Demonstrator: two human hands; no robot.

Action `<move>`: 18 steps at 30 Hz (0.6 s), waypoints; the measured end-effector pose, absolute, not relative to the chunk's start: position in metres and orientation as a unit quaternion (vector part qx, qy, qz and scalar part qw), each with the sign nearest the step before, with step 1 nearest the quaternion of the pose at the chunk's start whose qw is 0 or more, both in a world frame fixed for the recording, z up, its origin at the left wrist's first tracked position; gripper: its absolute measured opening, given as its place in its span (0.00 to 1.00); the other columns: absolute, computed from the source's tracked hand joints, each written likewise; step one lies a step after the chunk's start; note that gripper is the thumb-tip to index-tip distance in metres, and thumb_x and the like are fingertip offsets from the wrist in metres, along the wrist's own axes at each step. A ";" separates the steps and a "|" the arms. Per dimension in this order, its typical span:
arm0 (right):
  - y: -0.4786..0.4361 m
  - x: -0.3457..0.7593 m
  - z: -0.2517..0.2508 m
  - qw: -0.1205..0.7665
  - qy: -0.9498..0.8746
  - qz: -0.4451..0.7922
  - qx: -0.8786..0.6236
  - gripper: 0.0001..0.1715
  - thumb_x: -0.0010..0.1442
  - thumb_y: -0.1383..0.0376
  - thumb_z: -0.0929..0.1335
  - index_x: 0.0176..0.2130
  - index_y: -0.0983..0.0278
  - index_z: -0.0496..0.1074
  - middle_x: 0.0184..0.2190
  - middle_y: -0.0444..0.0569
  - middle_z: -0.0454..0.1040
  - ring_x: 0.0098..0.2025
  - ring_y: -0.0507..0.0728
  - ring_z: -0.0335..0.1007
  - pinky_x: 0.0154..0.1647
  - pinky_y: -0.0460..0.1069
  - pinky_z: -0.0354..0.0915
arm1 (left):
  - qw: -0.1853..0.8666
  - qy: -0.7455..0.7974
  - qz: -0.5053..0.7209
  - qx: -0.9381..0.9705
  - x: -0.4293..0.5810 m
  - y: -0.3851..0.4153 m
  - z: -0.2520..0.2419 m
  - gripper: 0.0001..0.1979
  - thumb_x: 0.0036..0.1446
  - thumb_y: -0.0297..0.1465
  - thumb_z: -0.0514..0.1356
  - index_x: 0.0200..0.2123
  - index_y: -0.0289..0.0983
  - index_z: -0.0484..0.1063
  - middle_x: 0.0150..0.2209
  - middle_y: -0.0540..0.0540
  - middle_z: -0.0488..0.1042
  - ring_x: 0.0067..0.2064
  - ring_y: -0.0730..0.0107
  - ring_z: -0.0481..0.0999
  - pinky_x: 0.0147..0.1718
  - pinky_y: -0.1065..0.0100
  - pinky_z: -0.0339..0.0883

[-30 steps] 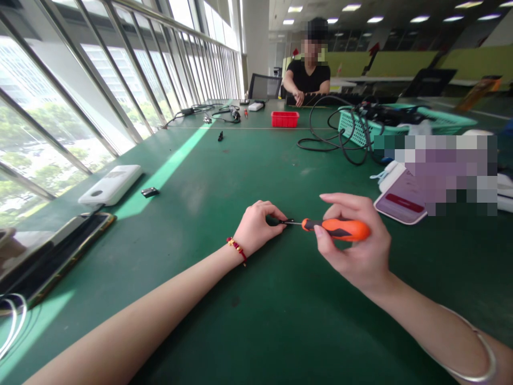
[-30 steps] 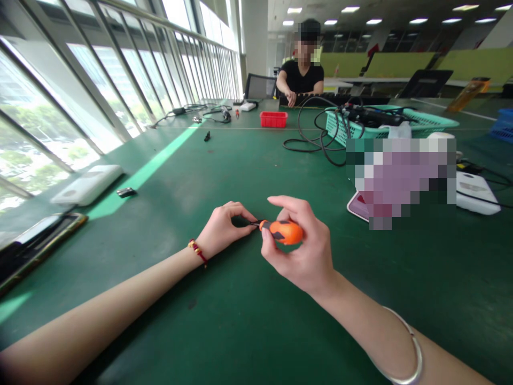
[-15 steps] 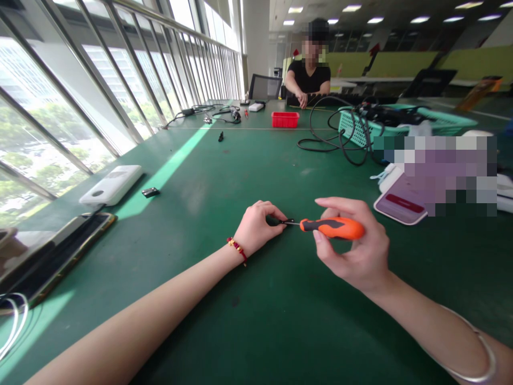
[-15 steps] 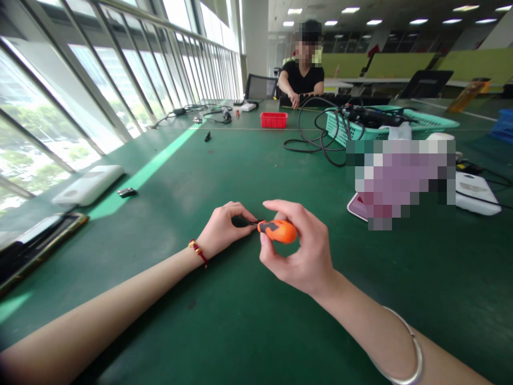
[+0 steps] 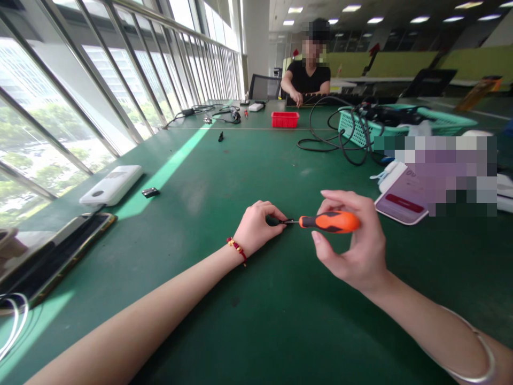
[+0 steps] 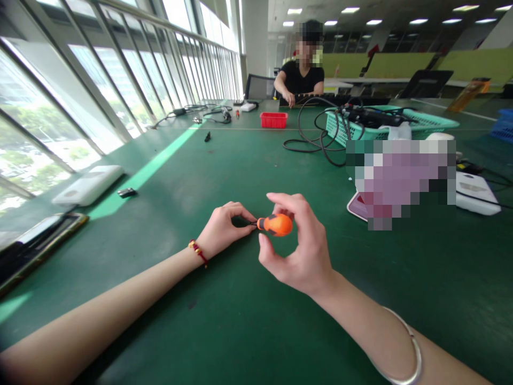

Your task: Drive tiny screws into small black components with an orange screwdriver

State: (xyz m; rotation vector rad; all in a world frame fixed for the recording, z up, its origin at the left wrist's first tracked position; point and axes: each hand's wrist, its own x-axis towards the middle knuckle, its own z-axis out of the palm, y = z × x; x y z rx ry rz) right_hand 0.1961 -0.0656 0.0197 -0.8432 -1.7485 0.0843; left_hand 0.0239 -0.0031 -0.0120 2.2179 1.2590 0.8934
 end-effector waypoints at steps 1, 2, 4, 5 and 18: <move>-0.065 0.196 0.019 0.570 -0.739 0.041 -0.358 0.31 0.46 0.70 0.69 0.50 0.62 0.61 0.33 0.47 0.65 0.32 0.54 0.65 0.32 0.51 0.66 | 0.217 0.455 0.322 0.801 0.024 -0.003 -0.012 0.04 0.44 0.26 0.61 0.27 0.37 0.76 0.30 0.50 0.76 0.36 0.67 0.72 0.39 0.66 0.65; -0.065 0.196 0.019 0.567 -0.738 0.047 -0.363 0.32 0.46 0.69 0.69 0.51 0.62 0.60 0.33 0.47 0.65 0.31 0.53 0.65 0.30 0.50 0.65 | 0.215 0.456 0.321 0.801 0.024 -0.003 -0.012 0.04 0.44 0.25 0.61 0.27 0.38 0.76 0.30 0.50 0.76 0.36 0.67 0.72 0.39 0.66 0.65; -0.065 0.197 0.019 0.546 -0.744 0.052 -0.381 0.30 0.46 0.67 0.70 0.50 0.63 0.61 0.25 0.42 0.62 0.24 0.51 0.61 0.24 0.48 0.62 | 0.213 0.459 0.321 0.801 0.024 -0.003 -0.012 0.04 0.44 0.25 0.61 0.27 0.38 0.76 0.30 0.50 0.76 0.36 0.67 0.72 0.39 0.66 0.65; -0.066 0.197 0.019 0.533 -0.751 0.048 -0.387 0.27 0.47 0.66 0.70 0.47 0.63 0.63 0.21 0.39 0.59 0.21 0.50 0.58 0.22 0.47 0.60 | 0.212 0.460 0.320 0.801 0.024 -0.003 -0.012 0.04 0.44 0.25 0.61 0.27 0.38 0.76 0.30 0.50 0.76 0.36 0.67 0.72 0.39 0.66 0.65; -0.065 0.199 0.019 0.557 -0.745 0.038 -0.364 0.34 0.46 0.67 0.69 0.52 0.62 0.60 0.28 0.44 0.65 0.26 0.53 0.63 0.27 0.50 0.64 | 0.212 0.458 0.323 0.801 0.023 -0.003 -0.013 0.04 0.44 0.25 0.61 0.27 0.38 0.76 0.30 0.50 0.76 0.36 0.67 0.72 0.39 0.66 0.65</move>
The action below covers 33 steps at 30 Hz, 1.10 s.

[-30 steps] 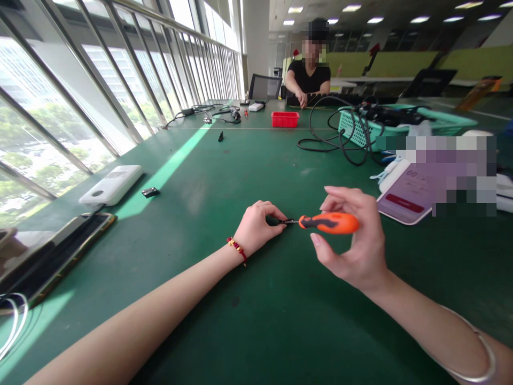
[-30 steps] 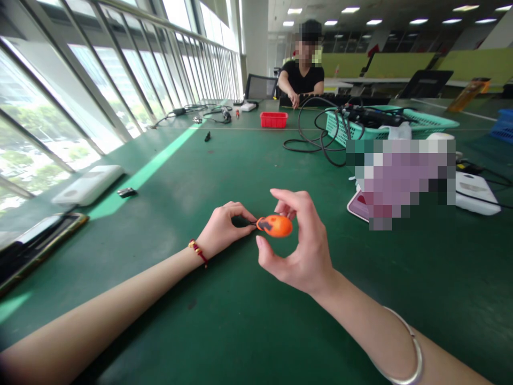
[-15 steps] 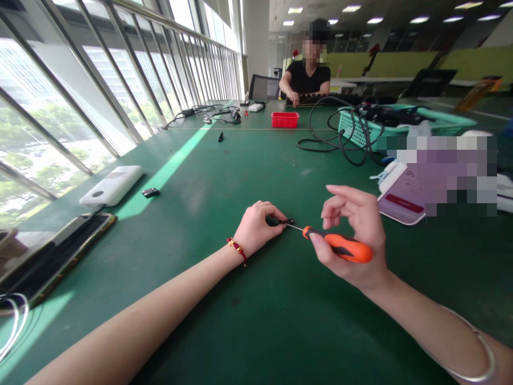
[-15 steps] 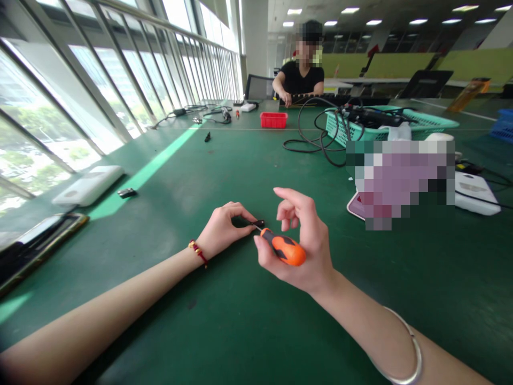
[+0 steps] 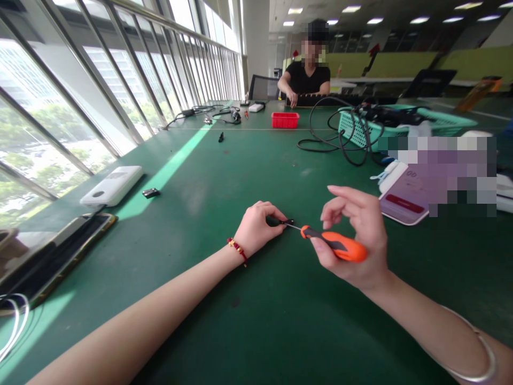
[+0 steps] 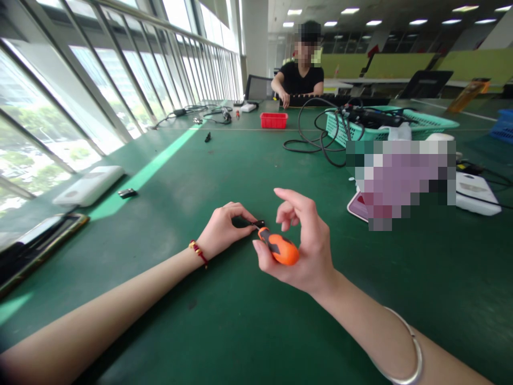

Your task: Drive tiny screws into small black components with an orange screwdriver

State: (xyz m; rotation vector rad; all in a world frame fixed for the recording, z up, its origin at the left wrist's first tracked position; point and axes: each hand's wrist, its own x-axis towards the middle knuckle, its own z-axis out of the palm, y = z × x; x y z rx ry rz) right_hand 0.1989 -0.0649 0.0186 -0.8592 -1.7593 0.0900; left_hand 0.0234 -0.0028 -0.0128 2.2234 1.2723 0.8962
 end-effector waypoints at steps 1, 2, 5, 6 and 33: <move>-0.066 0.199 0.019 0.544 -0.750 0.036 -0.375 0.30 0.47 0.66 0.69 0.50 0.62 0.62 0.23 0.41 0.63 0.23 0.51 0.60 0.25 0.49 0.63 | 0.212 0.459 0.322 0.801 0.023 -0.003 -0.013 0.04 0.44 0.26 0.61 0.27 0.38 0.76 0.30 0.50 0.76 0.36 0.67 0.72 0.39 0.66 0.65; -0.068 0.200 0.020 0.530 -0.755 0.032 -0.384 0.25 0.48 0.66 0.69 0.47 0.63 0.64 0.19 0.39 0.60 0.20 0.50 0.57 0.24 0.48 0.61 | 0.213 0.459 0.321 0.801 0.024 -0.003 -0.013 0.04 0.44 0.26 0.61 0.27 0.38 0.76 0.30 0.50 0.76 0.36 0.67 0.72 0.39 0.66 0.65; -0.071 0.199 0.021 0.506 -0.763 0.024 -0.402 0.12 0.51 0.68 0.67 0.39 0.62 0.68 0.15 0.36 0.55 0.17 0.48 0.54 0.22 0.46 0.59 | 0.214 0.458 0.322 0.800 0.024 -0.002 -0.012 0.05 0.45 0.26 0.61 0.27 0.38 0.76 0.30 0.50 0.76 0.37 0.67 0.72 0.39 0.66 0.65; -0.071 0.199 0.021 0.515 -0.759 0.024 -0.399 0.13 0.51 0.69 0.67 0.40 0.62 0.68 0.16 0.37 0.57 0.18 0.48 0.55 0.23 0.46 0.60 | 0.214 0.458 0.323 0.800 0.024 -0.002 -0.012 0.05 0.44 0.26 0.61 0.27 0.38 0.76 0.30 0.50 0.76 0.37 0.67 0.72 0.39 0.66 0.65; -0.070 0.196 0.020 0.495 -0.766 0.065 -0.405 0.18 0.50 0.67 0.69 0.42 0.62 0.66 0.15 0.34 0.54 0.16 0.47 0.52 0.20 0.45 0.57 | 0.213 0.460 0.321 0.800 0.024 -0.003 -0.011 0.04 0.45 0.26 0.61 0.27 0.38 0.76 0.30 0.50 0.76 0.36 0.67 0.72 0.39 0.66 0.66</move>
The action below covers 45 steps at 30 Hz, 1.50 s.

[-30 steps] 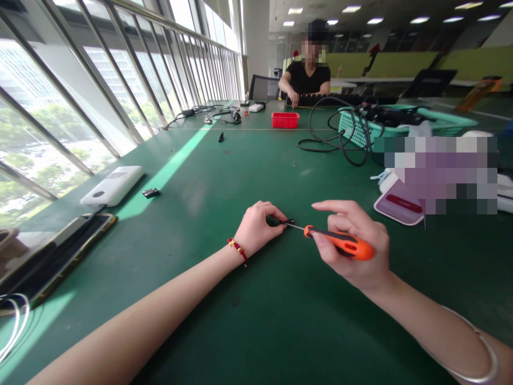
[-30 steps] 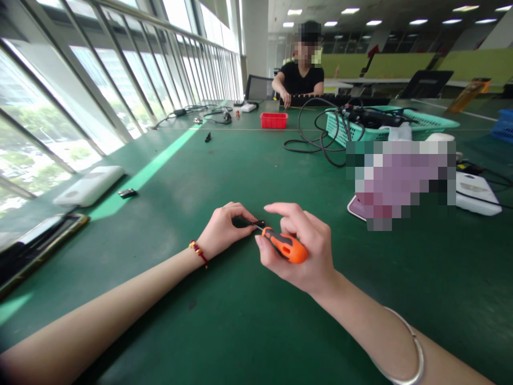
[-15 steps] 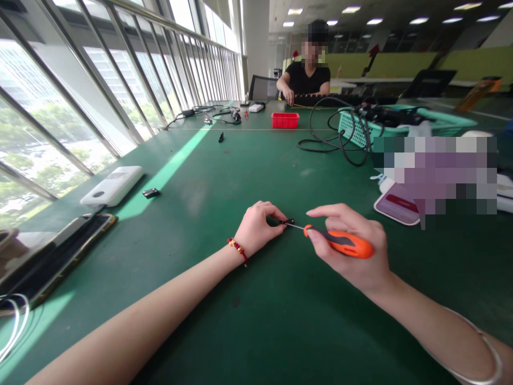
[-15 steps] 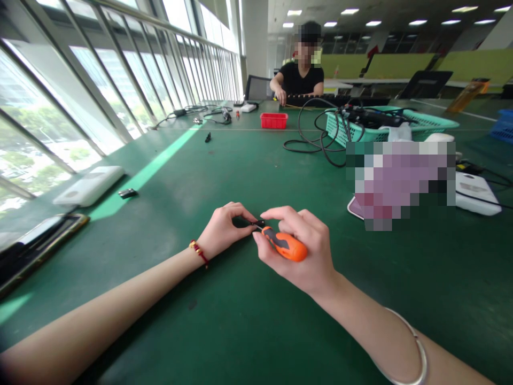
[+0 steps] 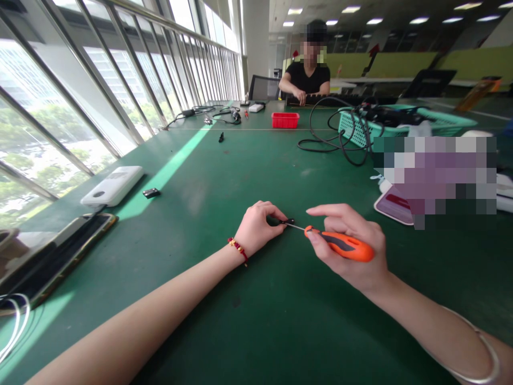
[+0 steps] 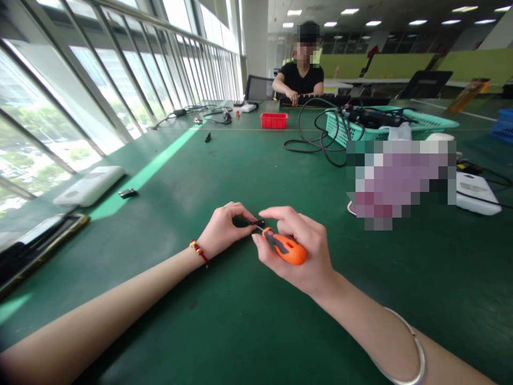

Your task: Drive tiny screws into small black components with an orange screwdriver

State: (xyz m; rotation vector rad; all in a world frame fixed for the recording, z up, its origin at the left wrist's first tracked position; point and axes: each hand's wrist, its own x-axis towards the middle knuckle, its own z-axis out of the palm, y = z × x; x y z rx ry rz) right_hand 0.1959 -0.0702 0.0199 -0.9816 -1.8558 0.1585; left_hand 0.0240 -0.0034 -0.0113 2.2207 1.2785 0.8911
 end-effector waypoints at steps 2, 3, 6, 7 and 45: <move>-0.070 0.195 0.020 0.498 -0.766 0.064 -0.402 0.14 0.50 0.69 0.68 0.40 0.62 0.67 0.15 0.35 0.54 0.16 0.47 0.53 0.21 0.45 0.57 | 0.212 0.459 0.322 0.800 0.024 -0.003 -0.012 0.04 0.45 0.26 0.61 0.26 0.38 0.76 0.30 0.50 0.76 0.37 0.67 0.72 0.39 0.66 0.66; -0.070 0.195 0.020 0.510 -0.759 0.061 -0.399 0.16 0.50 0.70 0.68 0.41 0.63 0.67 0.16 0.36 0.56 0.18 0.47 0.55 0.23 0.45 0.59 | 0.213 0.459 0.323 0.800 0.024 -0.003 -0.012 0.04 0.45 0.26 0.61 0.26 0.38 0.76 0.30 0.50 0.76 0.37 0.67 0.72 0.39 0.66 0.66; -0.067 0.194 0.019 0.561 -0.735 0.053 -0.377 0.27 0.46 0.71 0.69 0.48 0.64 0.63 0.28 0.44 0.65 0.28 0.52 0.64 0.32 0.48 0.65 | 0.214 0.459 0.321 0.800 0.024 -0.003 -0.012 0.04 0.44 0.26 0.61 0.27 0.37 0.75 0.30 0.49 0.76 0.36 0.67 0.72 0.39 0.66 0.65; -0.067 0.194 0.019 0.570 -0.728 0.060 -0.377 0.31 0.45 0.70 0.69 0.50 0.65 0.61 0.31 0.46 0.65 0.31 0.53 0.65 0.33 0.49 0.65 | 0.213 0.459 0.320 0.801 0.024 -0.003 -0.012 0.04 0.44 0.25 0.61 0.27 0.37 0.75 0.30 0.49 0.76 0.36 0.67 0.72 0.39 0.66 0.65; -0.054 0.208 0.021 0.595 -0.679 0.079 -0.422 0.15 0.50 0.68 0.68 0.40 0.60 0.65 0.28 0.45 0.67 0.26 0.53 0.65 0.24 0.49 0.63 | 0.207 0.475 0.322 0.792 0.024 -0.006 -0.009 0.04 0.44 0.26 0.62 0.27 0.38 0.75 0.30 0.50 0.75 0.36 0.67 0.72 0.39 0.65 0.66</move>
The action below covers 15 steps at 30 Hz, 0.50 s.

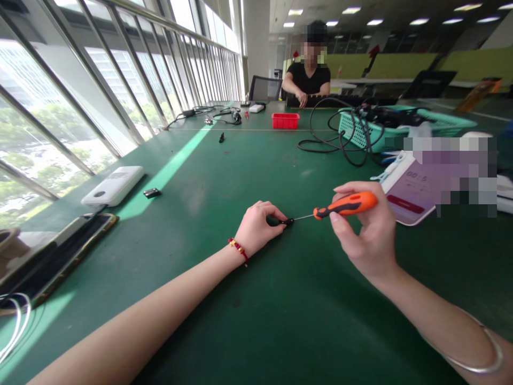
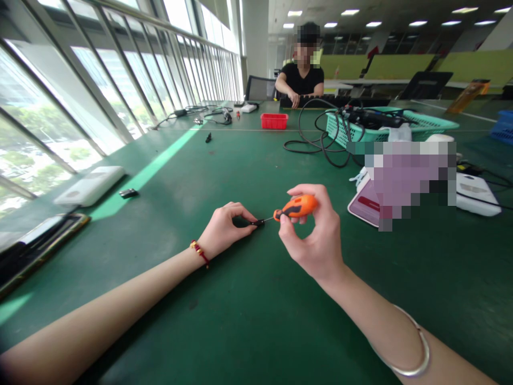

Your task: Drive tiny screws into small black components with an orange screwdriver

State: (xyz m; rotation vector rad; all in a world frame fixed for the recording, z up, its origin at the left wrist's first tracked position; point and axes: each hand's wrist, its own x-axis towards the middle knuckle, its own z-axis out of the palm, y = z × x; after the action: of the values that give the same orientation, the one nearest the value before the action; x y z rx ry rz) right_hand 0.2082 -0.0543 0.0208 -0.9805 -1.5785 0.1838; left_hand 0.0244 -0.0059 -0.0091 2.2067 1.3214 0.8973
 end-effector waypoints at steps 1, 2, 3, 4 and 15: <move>-0.053 0.208 0.021 0.600 -0.677 0.083 -0.418 0.17 0.50 0.67 0.68 0.41 0.60 0.64 0.29 0.45 0.67 0.27 0.53 0.65 0.24 0.49 0.63 | 0.207 0.474 0.323 0.792 0.024 -0.006 -0.009 0.04 0.44 0.26 0.62 0.27 0.38 0.75 0.30 0.50 0.75 0.36 0.67 0.72 0.39 0.66 0.66; -0.053 0.208 0.021 0.601 -0.674 0.088 -0.420 0.18 0.50 0.67 0.68 0.42 0.59 0.64 0.27 0.44 0.66 0.26 0.53 0.64 0.24 0.49 0.63 | 0.208 0.473 0.324 0.793 0.024 -0.005 -0.010 0.04 0.44 0.26 0.62 0.27 0.38 0.75 0.30 0.50 0.75 0.36 0.67 0.72 0.39 0.66 0.66; -0.054 0.208 0.021 0.595 -0.673 0.094 -0.428 0.16 0.51 0.66 0.68 0.41 0.60 0.64 0.24 0.42 0.64 0.23 0.52 0.63 0.23 0.48 0.62 | 0.208 0.472 0.325 0.793 0.024 -0.005 -0.010 0.03 0.44 0.26 0.62 0.27 0.38 0.75 0.30 0.50 0.75 0.36 0.67 0.72 0.38 0.66 0.66; -0.055 0.207 0.022 0.585 -0.675 0.097 -0.438 0.13 0.52 0.66 0.68 0.40 0.60 0.65 0.20 0.40 0.63 0.20 0.51 0.61 0.21 0.48 0.60 | 0.208 0.471 0.326 0.793 0.024 -0.005 -0.010 0.03 0.44 0.26 0.62 0.27 0.38 0.75 0.30 0.50 0.76 0.36 0.67 0.72 0.38 0.66 0.66; -0.054 0.207 0.022 0.596 -0.677 0.083 -0.423 0.25 0.48 0.68 0.70 0.46 0.60 0.63 0.28 0.44 0.66 0.26 0.53 0.65 0.26 0.49 0.64 | 0.207 0.470 0.325 0.794 0.024 -0.005 -0.009 0.04 0.44 0.25 0.62 0.26 0.38 0.75 0.30 0.50 0.75 0.36 0.67 0.72 0.39 0.66 0.66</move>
State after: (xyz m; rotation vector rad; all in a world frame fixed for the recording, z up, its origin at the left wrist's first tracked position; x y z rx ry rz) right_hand 0.2071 -0.0542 0.0216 -0.9825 -1.5727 0.1921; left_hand 0.0239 -0.0054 -0.0087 2.2125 1.3077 0.9043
